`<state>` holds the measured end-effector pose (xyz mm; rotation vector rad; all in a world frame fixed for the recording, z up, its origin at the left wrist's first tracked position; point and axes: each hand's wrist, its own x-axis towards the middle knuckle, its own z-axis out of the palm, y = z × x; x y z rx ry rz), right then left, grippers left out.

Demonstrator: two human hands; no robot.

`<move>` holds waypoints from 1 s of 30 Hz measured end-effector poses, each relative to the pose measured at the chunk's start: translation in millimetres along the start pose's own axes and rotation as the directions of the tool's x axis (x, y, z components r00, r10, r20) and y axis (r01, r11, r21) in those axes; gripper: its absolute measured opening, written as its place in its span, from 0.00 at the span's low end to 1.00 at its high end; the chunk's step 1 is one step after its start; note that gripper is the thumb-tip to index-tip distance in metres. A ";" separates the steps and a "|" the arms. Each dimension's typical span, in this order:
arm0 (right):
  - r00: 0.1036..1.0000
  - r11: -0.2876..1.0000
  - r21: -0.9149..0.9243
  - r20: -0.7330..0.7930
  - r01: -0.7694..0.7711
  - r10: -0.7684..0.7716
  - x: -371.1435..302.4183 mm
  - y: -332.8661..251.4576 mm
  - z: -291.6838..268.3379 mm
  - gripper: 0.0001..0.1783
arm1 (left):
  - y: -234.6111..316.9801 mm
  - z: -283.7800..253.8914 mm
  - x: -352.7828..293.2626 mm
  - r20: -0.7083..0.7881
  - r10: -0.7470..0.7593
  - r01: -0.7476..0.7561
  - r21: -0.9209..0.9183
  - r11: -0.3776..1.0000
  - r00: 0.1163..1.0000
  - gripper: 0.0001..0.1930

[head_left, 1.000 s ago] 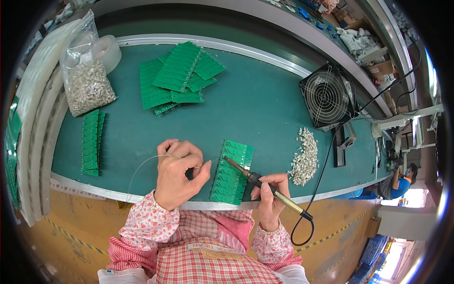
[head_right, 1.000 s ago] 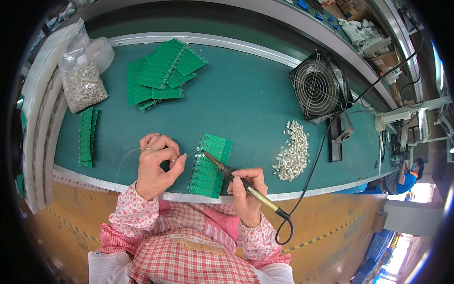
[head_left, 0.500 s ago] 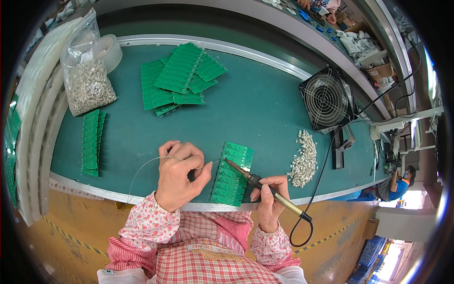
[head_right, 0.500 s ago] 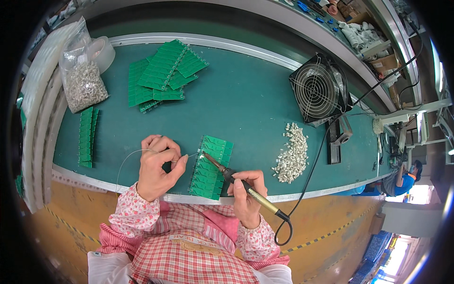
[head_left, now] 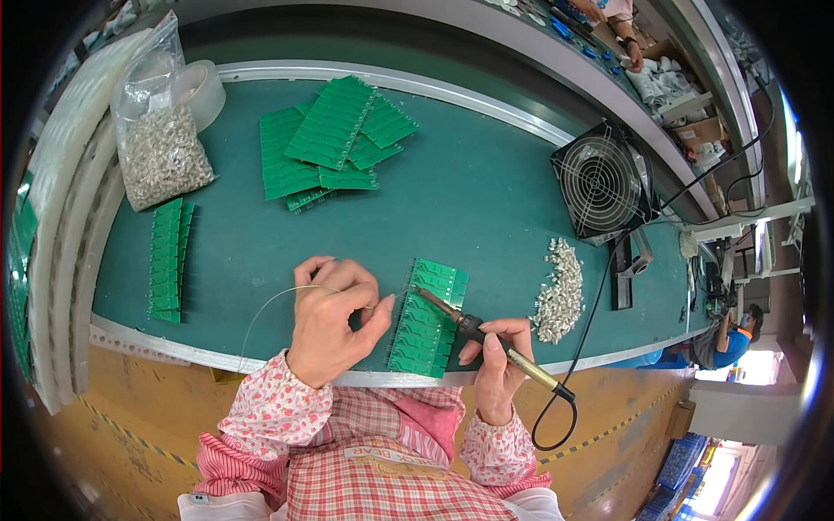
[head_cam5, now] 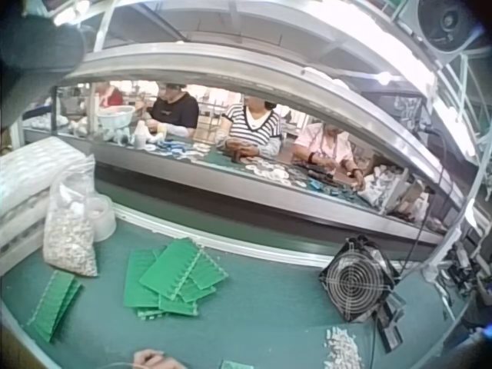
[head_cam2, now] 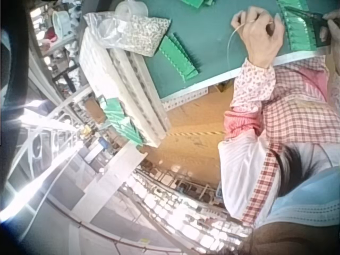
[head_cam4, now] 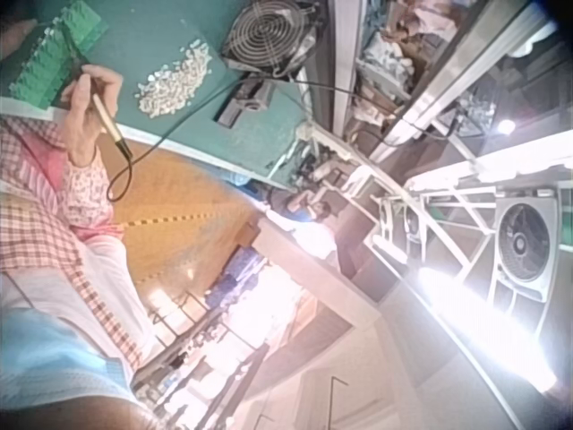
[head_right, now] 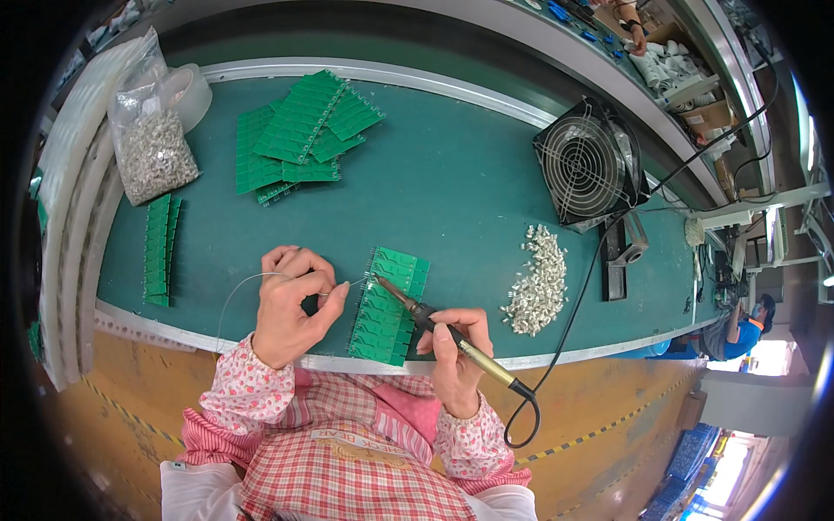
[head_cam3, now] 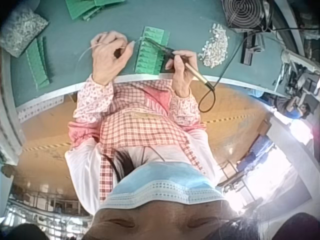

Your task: The person solders components onto a circuit board using a soldering iron and solder wire, sets the completed board aside, and solders another circuit board.

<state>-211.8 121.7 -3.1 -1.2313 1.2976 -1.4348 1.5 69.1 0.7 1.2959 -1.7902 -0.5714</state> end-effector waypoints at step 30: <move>0.997 0.999 -0.024 -0.061 0.035 -0.036 -3.5 2.8 -0.6 0.08 | -1.8 2.0 -1.8 -0.033 -0.024 0.023 -0.022 0.999 0.999 0.13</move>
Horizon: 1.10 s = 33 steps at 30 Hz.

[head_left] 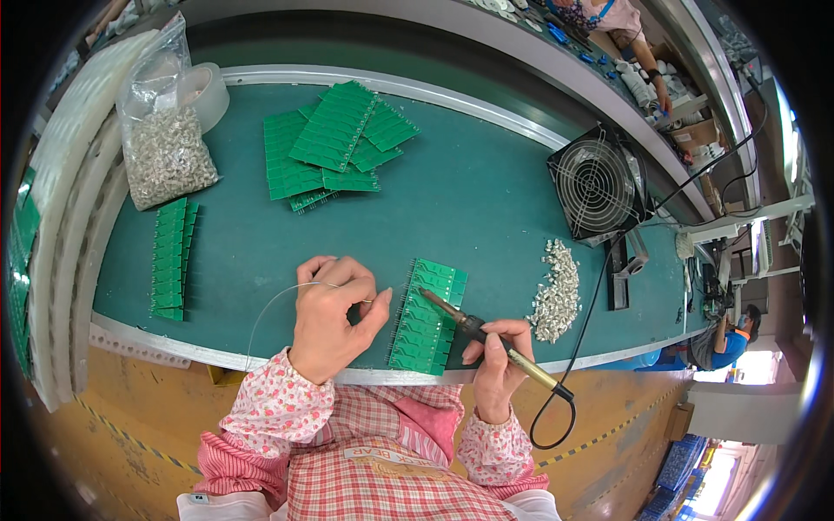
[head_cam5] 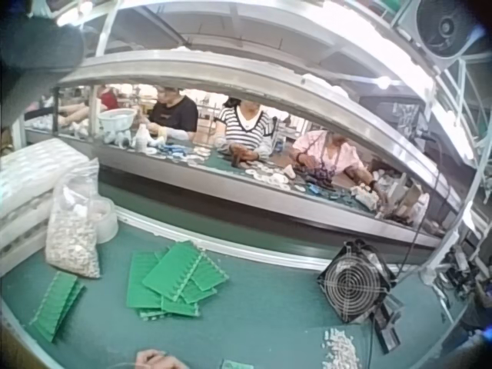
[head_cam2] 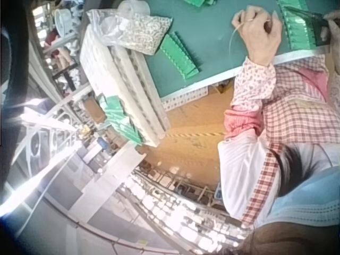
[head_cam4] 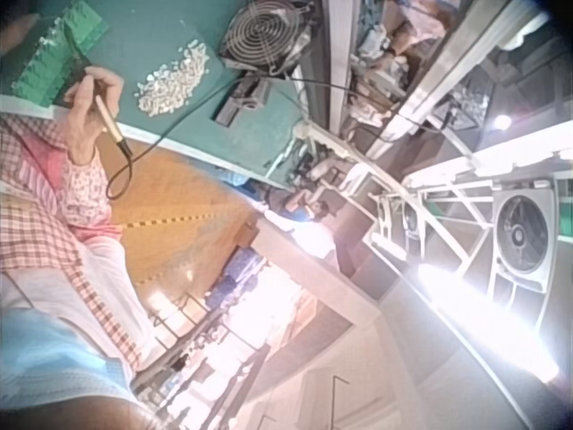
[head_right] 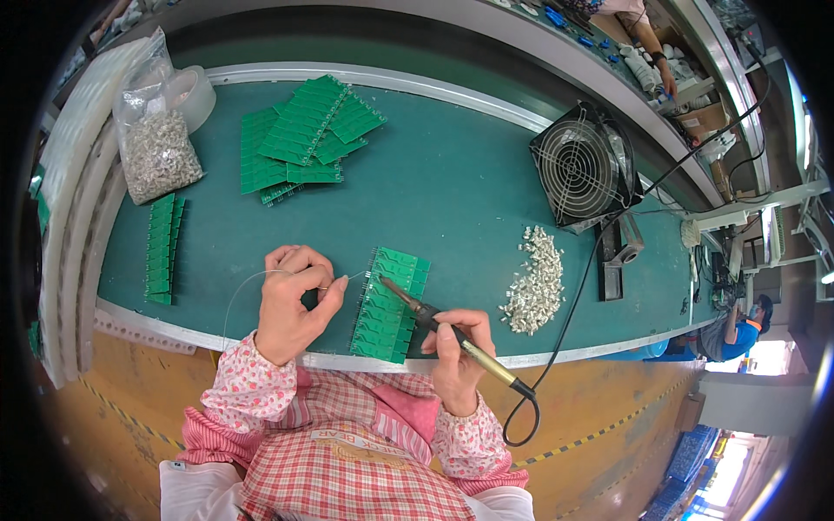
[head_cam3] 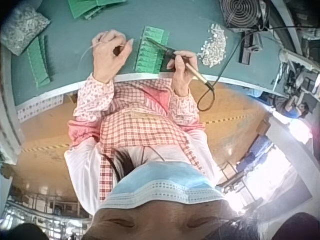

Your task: The person solders components onto a circuit board using a soldering iron and solder wire, sets the completed board aside, and solders another circuit board.

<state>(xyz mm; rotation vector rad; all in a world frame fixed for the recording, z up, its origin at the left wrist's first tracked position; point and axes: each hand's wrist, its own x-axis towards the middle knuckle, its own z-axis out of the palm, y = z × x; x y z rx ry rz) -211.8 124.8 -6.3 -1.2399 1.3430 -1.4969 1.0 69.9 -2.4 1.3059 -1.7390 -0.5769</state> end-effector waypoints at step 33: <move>0.999 0.999 0.035 0.043 0.007 -0.009 -3.3 -0.3 -2.9 0.08 | 1.5 -4.5 -0.3 0.089 0.014 -0.013 -0.020 1.000 0.996 0.15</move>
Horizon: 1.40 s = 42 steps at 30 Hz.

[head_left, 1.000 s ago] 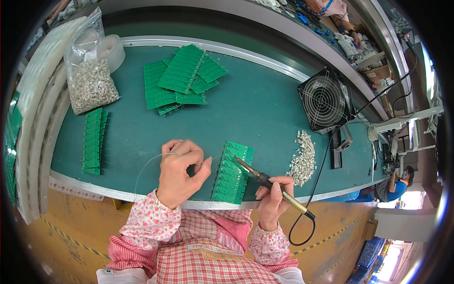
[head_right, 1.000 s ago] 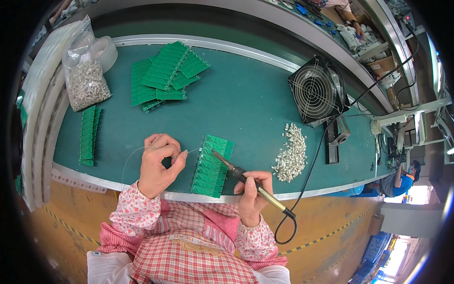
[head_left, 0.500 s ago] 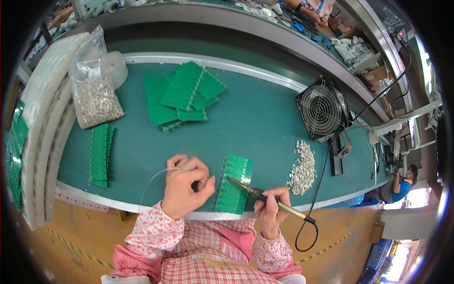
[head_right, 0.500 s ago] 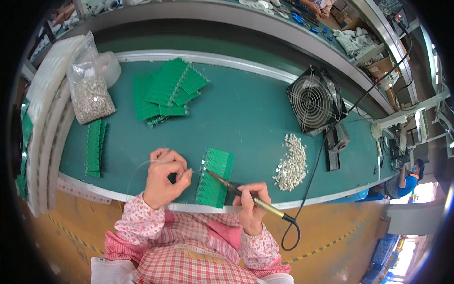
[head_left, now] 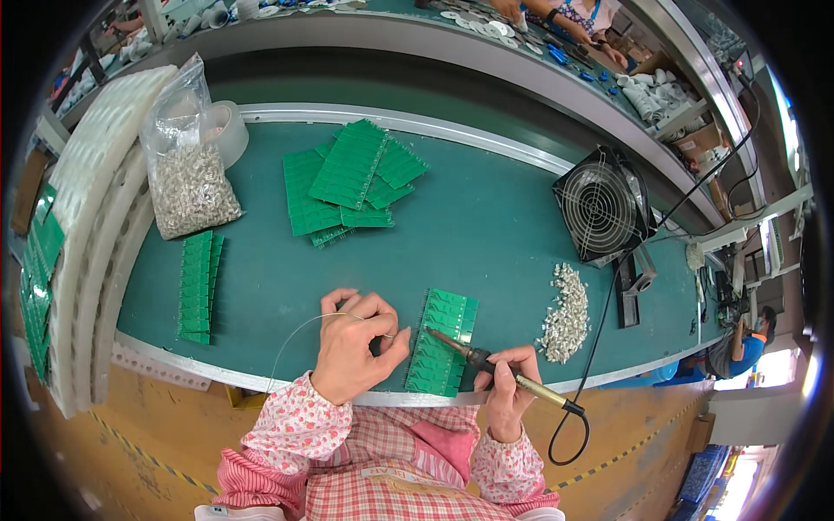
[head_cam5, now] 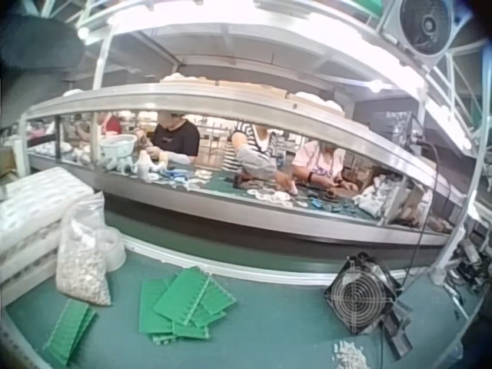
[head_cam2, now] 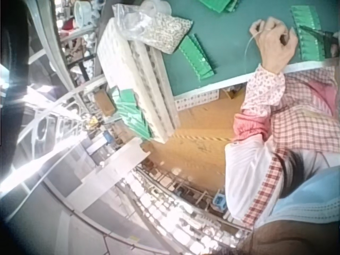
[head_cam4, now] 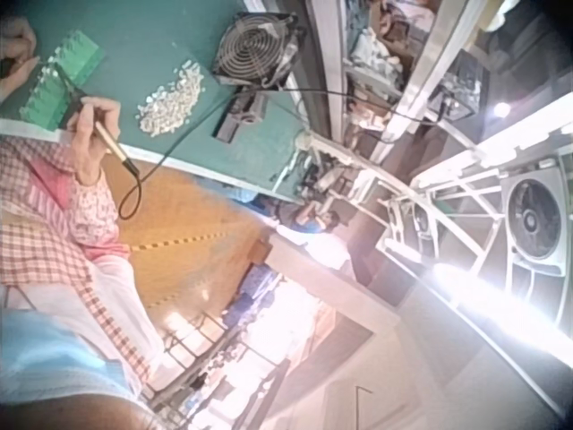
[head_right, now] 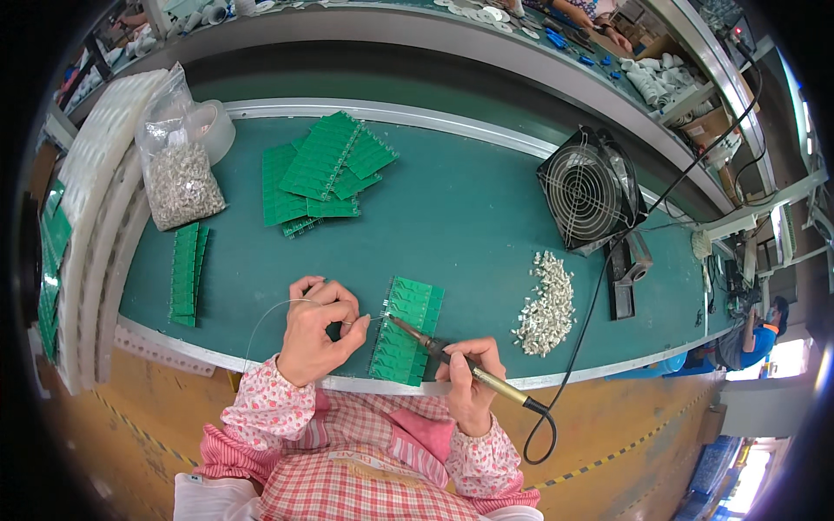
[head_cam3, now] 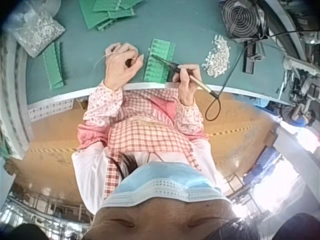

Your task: The person solders components onto a circuit board using a soldering iron and solder wire, sets the completed board aside, and solders another circuit board.

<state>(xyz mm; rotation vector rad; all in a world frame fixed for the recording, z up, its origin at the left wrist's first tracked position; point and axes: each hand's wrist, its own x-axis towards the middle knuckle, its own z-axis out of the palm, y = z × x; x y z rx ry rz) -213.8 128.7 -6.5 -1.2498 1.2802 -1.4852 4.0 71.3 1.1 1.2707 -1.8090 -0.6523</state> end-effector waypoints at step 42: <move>1.000 1.000 0.007 0.003 -0.025 0.025 2.3 1.3 -1.3 0.07 | -0.6 1.1 2.1 0.017 0.000 0.000 0.026 1.000 1.000 0.15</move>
